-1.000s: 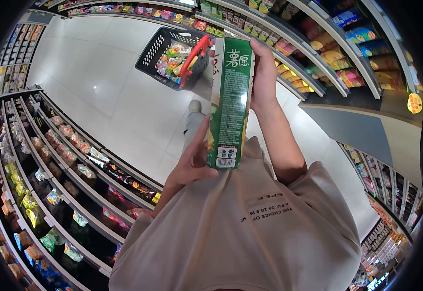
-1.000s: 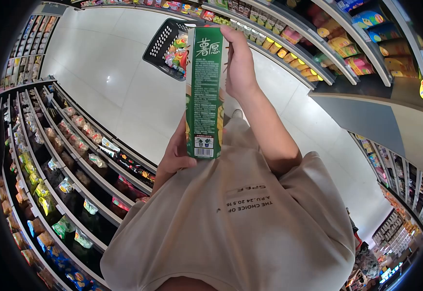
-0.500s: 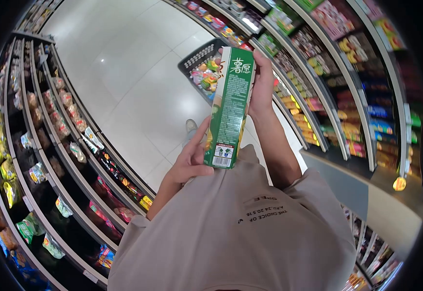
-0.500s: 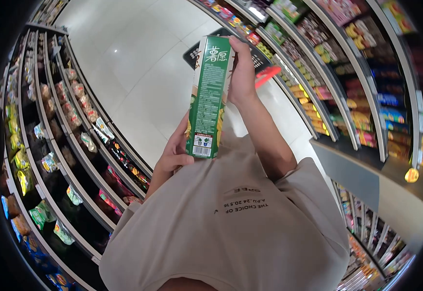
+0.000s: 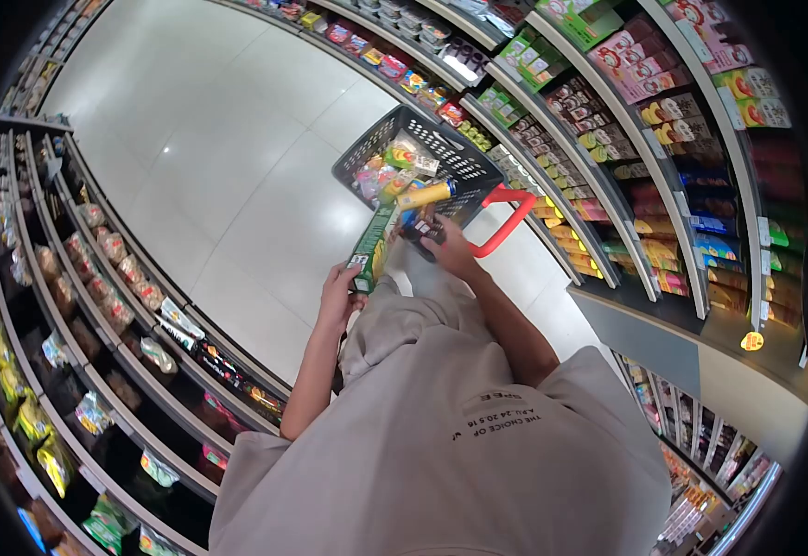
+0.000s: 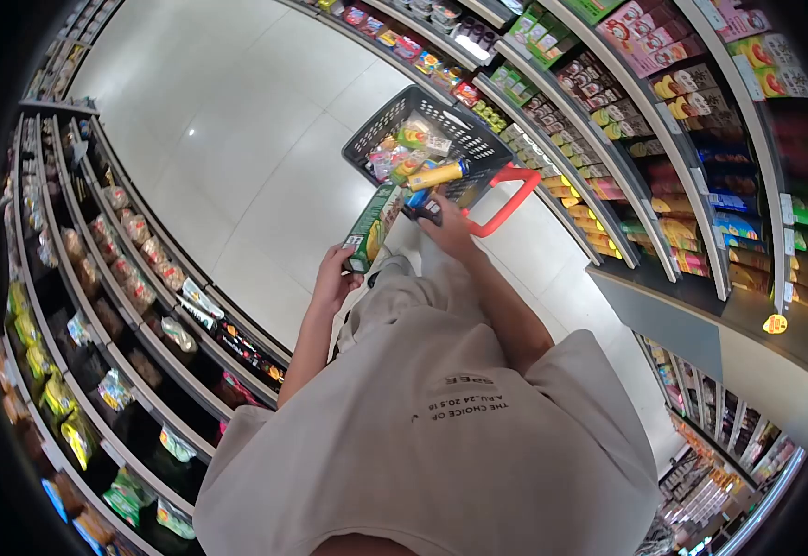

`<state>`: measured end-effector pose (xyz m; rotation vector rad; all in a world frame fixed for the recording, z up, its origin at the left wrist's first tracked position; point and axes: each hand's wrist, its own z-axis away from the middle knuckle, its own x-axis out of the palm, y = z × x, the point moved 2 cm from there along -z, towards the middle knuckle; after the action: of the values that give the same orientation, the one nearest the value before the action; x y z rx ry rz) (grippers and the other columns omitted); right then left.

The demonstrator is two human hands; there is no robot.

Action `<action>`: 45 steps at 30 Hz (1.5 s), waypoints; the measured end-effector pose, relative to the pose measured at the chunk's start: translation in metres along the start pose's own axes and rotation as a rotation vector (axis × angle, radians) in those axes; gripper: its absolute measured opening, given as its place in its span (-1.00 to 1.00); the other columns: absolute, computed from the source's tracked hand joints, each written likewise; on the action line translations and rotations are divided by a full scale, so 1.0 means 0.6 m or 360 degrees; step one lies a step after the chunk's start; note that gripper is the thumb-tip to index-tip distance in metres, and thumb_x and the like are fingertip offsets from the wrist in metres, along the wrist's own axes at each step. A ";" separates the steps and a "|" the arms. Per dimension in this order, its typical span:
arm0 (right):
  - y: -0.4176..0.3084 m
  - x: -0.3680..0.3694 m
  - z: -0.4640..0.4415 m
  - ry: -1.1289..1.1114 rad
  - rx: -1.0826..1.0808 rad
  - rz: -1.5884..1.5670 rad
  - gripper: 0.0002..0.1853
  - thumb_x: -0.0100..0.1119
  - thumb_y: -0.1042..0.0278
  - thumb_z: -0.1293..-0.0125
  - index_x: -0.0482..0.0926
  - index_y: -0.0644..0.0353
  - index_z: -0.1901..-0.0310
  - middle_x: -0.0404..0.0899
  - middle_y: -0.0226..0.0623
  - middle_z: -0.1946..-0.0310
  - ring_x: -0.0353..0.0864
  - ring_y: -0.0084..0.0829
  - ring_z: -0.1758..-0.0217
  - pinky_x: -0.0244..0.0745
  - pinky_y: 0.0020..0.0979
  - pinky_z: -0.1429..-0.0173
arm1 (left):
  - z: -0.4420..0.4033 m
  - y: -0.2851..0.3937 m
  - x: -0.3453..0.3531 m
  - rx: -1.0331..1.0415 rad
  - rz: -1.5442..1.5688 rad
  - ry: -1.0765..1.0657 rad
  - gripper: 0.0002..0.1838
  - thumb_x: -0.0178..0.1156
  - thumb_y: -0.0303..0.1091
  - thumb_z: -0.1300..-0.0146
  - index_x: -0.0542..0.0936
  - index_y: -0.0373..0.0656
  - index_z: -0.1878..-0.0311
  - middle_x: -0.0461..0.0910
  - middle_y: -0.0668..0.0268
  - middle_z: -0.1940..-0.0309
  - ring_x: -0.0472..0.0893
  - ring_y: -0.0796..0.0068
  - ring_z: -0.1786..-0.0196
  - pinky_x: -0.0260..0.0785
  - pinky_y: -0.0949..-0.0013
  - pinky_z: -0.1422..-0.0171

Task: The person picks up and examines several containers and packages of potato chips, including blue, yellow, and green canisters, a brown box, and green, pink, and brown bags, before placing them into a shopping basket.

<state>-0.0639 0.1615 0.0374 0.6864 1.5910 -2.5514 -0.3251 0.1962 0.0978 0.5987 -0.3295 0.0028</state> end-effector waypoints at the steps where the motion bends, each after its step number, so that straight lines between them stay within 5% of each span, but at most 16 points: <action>1: 0.011 -0.033 -0.002 0.0216 -0.0427 0.0542 -0.46 0.23 0.14 -0.15 0.41 0.29 -0.10 0.46 -0.07 -0.05 0.35 -0.09 -0.22 0.32 -0.09 -0.23 | -0.035 -0.002 0.008 -0.0008 -0.0019 -0.0022 -0.60 0.15 -0.14 -0.22 0.39 -0.16 -0.02 0.50 0.26 0.43 0.51 0.50 0.60 0.32 0.51 0.57; 5: 0.027 -0.148 -0.007 0.0213 -0.0378 0.0919 -0.54 0.25 0.21 -0.06 0.51 0.26 0.01 0.47 -0.05 -0.03 0.34 -0.04 -0.22 0.25 -0.04 -0.28 | -0.189 -0.019 0.056 -0.0081 -0.0539 0.0106 -0.48 0.27 -0.17 -0.09 0.42 -0.14 -0.11 0.51 0.30 0.54 0.50 0.49 0.66 0.29 0.46 0.64; 7: 0.035 -0.173 -0.010 0.0252 -0.0554 0.1524 -0.65 0.22 0.24 -0.04 0.59 0.23 0.15 0.47 -0.08 -0.03 0.33 -0.09 -0.25 0.15 -0.05 -0.36 | -0.270 -0.041 0.074 -0.0054 -0.0708 0.0087 -0.43 0.30 -0.19 -0.04 0.44 -0.14 -0.14 0.52 0.30 0.55 0.50 0.48 0.67 0.29 0.43 0.65; 10: 0.057 -0.196 -0.040 0.0241 -0.0481 0.1501 -0.70 0.19 0.21 -0.05 0.61 0.19 0.22 0.52 -0.13 0.03 0.33 -0.14 -0.26 0.03 -0.03 -0.42 | -0.384 -0.074 0.094 0.0066 -0.1321 0.0111 -0.38 0.32 -0.22 0.04 0.50 -0.14 -0.16 0.59 0.25 0.47 0.52 0.47 0.65 0.33 0.42 0.62; 12: 0.061 -0.221 -0.066 0.0173 -0.0431 0.1500 -0.70 0.18 0.20 -0.05 0.60 0.20 0.23 0.56 -0.20 0.09 0.35 -0.18 -0.25 -0.04 0.03 -0.45 | -0.433 -0.092 0.106 0.0051 -0.1854 0.0030 -0.30 0.21 -0.17 -0.02 0.38 -0.16 -0.29 0.65 0.03 0.15 0.65 0.14 0.07 0.45 0.21 -0.09; 13: 0.062 -0.236 -0.076 0.0198 -0.0409 0.1496 -0.70 0.18 0.20 -0.05 0.60 0.20 0.23 0.56 -0.20 0.09 0.35 -0.18 -0.25 -0.04 0.03 -0.45 | -0.447 -0.094 0.112 0.0059 -0.1877 0.0007 -0.30 0.21 -0.17 -0.02 0.38 -0.16 -0.29 0.65 0.03 0.15 0.65 0.14 0.07 0.45 0.21 -0.09; 15: 0.063 -0.267 -0.091 0.0249 -0.0423 0.1394 -0.75 0.13 0.20 -0.07 0.61 0.19 0.31 0.57 -0.24 0.21 0.40 -0.18 -0.17 -0.09 0.15 -0.44 | -0.475 -0.098 0.128 0.0347 -0.2072 -0.0163 -0.33 0.13 -0.10 -0.06 0.40 -0.14 -0.28 0.58 -0.04 0.00 0.40 0.01 -0.27 0.02 0.15 -0.46; 17: 0.064 -0.276 -0.107 -0.0022 -0.0356 0.1569 -0.76 0.14 0.18 -0.09 0.64 0.17 0.36 0.58 -0.26 0.18 0.43 -0.31 -0.10 -0.17 0.18 -0.46 | -0.517 -0.116 0.130 0.0707 -0.2728 -0.0439 -0.35 0.08 -0.07 -0.10 0.41 -0.17 -0.27 0.53 -0.08 -0.07 0.29 -0.07 -0.34 -0.21 0.16 -0.53; 19: 0.058 -0.278 -0.114 0.0083 -0.0420 0.1557 -0.72 0.11 0.14 -0.11 0.66 0.18 0.44 0.60 -0.28 0.28 0.45 -0.33 -0.01 -0.22 0.12 -0.49 | -0.474 -0.056 0.170 0.0320 -0.2169 -0.0089 -0.35 0.10 -0.05 -0.08 0.44 -0.20 -0.23 0.51 -0.14 -0.06 0.27 -0.16 -0.32 -0.09 0.15 -0.50; 24: 0.041 -0.279 -0.166 0.0359 -0.0435 0.1375 -0.64 0.11 0.08 -0.07 0.66 0.22 0.59 0.60 -0.27 0.52 0.48 -0.32 0.07 -0.22 0.02 -0.51 | -0.523 -0.018 0.149 0.0259 -0.1593 -0.0057 -0.48 0.24 -0.21 -0.02 0.55 -0.26 -0.06 0.63 0.01 0.10 0.61 0.08 0.05 0.41 0.24 -0.09; 27: 0.032 -0.273 -0.193 0.0504 -0.0480 0.1256 -0.64 0.11 0.10 -0.02 0.65 0.24 0.65 0.60 -0.25 0.61 0.49 -0.29 0.13 -0.18 -0.01 -0.49 | -0.539 0.010 0.125 0.0262 -0.1591 -0.0028 -0.60 0.22 -0.30 -0.08 0.57 -0.25 0.00 0.65 0.12 0.13 0.61 0.27 0.07 0.39 0.29 -0.06; 30: 0.022 -0.259 -0.217 0.0516 -0.0488 0.1214 -0.66 0.10 0.12 -0.02 0.65 0.23 0.64 0.60 -0.27 0.60 0.48 -0.30 0.15 -0.15 -0.02 -0.48 | -0.479 0.068 0.139 0.0418 -0.1535 0.0250 -0.61 0.19 -0.26 -0.10 0.58 -0.33 0.07 0.65 0.06 0.25 0.62 0.27 0.17 0.40 0.29 0.01; 37: -0.032 -0.237 -0.283 0.0520 -0.0401 0.1174 -0.71 0.09 0.15 0.05 0.63 0.15 0.71 0.60 -0.30 0.60 0.47 -0.30 0.16 -0.17 0.06 -0.45 | -0.467 0.136 0.065 0.0181 -0.1840 0.0547 -0.60 0.23 -0.23 0.00 0.65 -0.37 0.17 0.63 -0.16 0.24 0.64 0.01 0.11 0.43 0.20 -0.07; 40: -0.055 -0.218 -0.324 0.0587 -0.0298 0.1194 -0.67 0.06 0.12 0.02 0.67 0.19 0.63 0.62 -0.33 0.58 0.47 -0.31 0.12 -0.24 0.05 -0.48 | -0.574 0.152 -0.067 0.0248 -0.2073 0.0235 -0.64 0.20 -0.23 -0.05 0.65 -0.36 0.22 0.62 -0.16 0.19 0.64 -0.05 0.15 0.47 0.20 0.01; 43: -0.075 -0.197 -0.357 0.0502 -0.0185 0.1437 -0.65 0.06 0.08 0.01 0.68 0.19 0.59 0.63 -0.32 0.52 0.48 -0.32 0.11 -0.23 0.07 -0.47 | -0.612 0.239 -0.066 0.0192 -0.1910 0.0326 -0.69 0.18 -0.26 -0.11 0.63 -0.34 0.22 0.65 -0.02 0.25 0.65 0.05 0.26 0.50 0.24 0.18; 45: -0.096 -0.201 -0.372 0.0464 -0.0111 0.1398 -0.64 0.07 0.04 0.00 0.69 0.19 0.56 0.64 -0.30 0.47 0.48 -0.32 0.08 -0.21 0.07 -0.45 | -0.600 0.354 0.007 -0.0208 -0.1314 0.0235 -0.74 0.16 -0.28 -0.15 0.59 -0.29 0.21 0.61 0.15 0.37 0.62 0.28 0.36 0.47 0.32 0.30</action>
<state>0.1045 0.3596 0.0512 1.4065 1.0528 -1.7917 -0.2323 0.5711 -0.0626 0.5656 0.0787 -0.7591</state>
